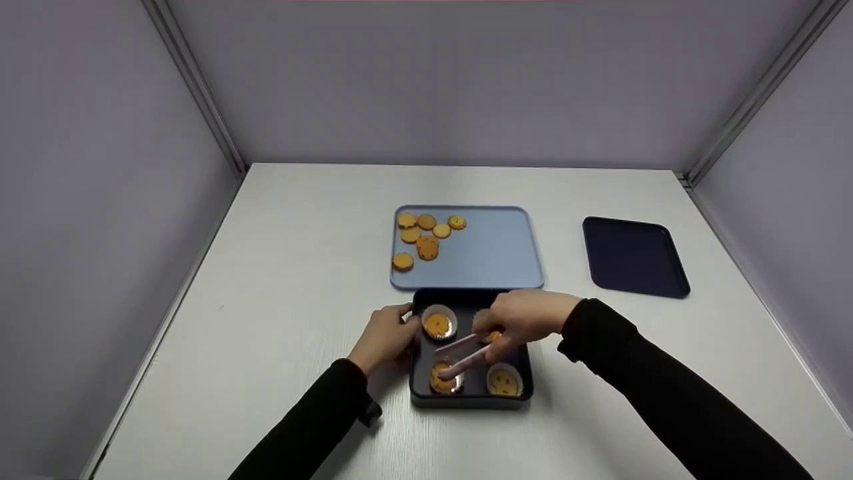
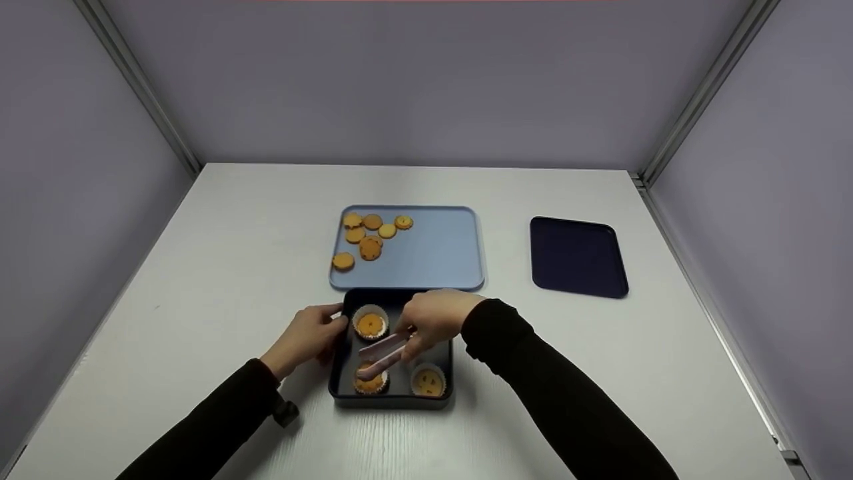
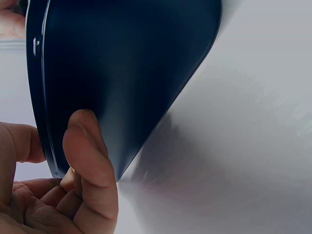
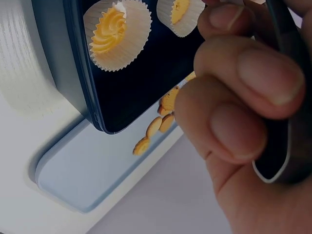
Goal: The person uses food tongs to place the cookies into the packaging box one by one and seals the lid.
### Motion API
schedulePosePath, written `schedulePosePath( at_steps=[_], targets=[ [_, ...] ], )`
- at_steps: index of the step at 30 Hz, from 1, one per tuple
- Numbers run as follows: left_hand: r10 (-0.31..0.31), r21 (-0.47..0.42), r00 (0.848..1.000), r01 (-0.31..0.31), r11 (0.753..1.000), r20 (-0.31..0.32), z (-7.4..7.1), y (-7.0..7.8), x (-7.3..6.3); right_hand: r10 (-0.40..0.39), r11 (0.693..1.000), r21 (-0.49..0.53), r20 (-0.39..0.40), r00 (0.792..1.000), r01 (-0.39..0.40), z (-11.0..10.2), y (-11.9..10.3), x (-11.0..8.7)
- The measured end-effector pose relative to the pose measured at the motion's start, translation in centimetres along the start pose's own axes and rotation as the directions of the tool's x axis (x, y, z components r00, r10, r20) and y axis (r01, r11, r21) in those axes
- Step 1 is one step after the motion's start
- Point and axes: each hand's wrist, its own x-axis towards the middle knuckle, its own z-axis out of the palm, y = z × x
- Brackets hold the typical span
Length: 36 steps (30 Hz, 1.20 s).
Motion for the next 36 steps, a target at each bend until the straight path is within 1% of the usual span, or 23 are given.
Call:
schedulePosePath(
  at_steps=[4, 6, 12, 15, 17, 20, 23, 30, 36],
  targets=[
    [-0.015, -0.018, 1.000, 0.015, 1.000, 0.008, 0.0, 0.1, 0.0, 0.022, 0.999, 0.033, 0.003, 1.000, -0.022, -0.3, 0.1, -0.2],
    [-0.009, -0.020, 1.000, 0.009, 1.000, 0.004, 0.0, 0.1, -0.1, 0.039, 0.998, 0.040, 0.011, 0.999, -0.040, -0.6, 0.0, -0.3],
    [-0.011, -0.026, 1.000, 0.010, 1.000, -0.005, 0.0, 0.2, -0.1, 0.076, 0.997, 0.031, 0.005, 0.997, -0.076, -1.5, -0.1, -0.8],
    [-0.019, -0.036, 1.000, 0.019, 0.999, 0.002, 0.0, 0.3, -0.1, 0.072, 0.997, 0.032, -0.016, 0.997, -0.072, -2.1, 0.0, -1.1],
    [-0.022, -0.042, 1.000, 0.022, 0.999, 0.004, 0.0, 0.3, -0.1, 0.056, 0.998, 0.033, -0.031, 0.998, -0.055, -2.4, 0.0, -1.3],
    [-0.019, -0.047, 1.000, 0.019, 0.999, 0.004, 0.0, 0.2, -0.1, 0.032, 0.999, 0.033, -0.058, 0.998, -0.030, -2.9, 0.2, -1.7],
    [-0.008, -0.043, 1.000, 0.008, 0.999, 0.003, 0.1, 0.1, 0.0, 0.023, 0.999, 0.038, -0.083, 0.996, -0.020, -3.4, 0.4, -2.1],
    [-0.003, -0.025, 1.000, 0.003, 1.000, 0.001, 0.0, 0.0, -0.1, 0.083, 0.993, 0.088, -0.117, 0.990, -0.073, -4.3, 1.0, -3.1],
    [-0.015, -0.030, 1.000, 0.015, 0.999, 0.000, 0.0, 0.0, -0.1, 0.121, 0.991, 0.074, -0.180, 0.976, -0.109, -4.6, 1.6, -3.8]
  ],
)
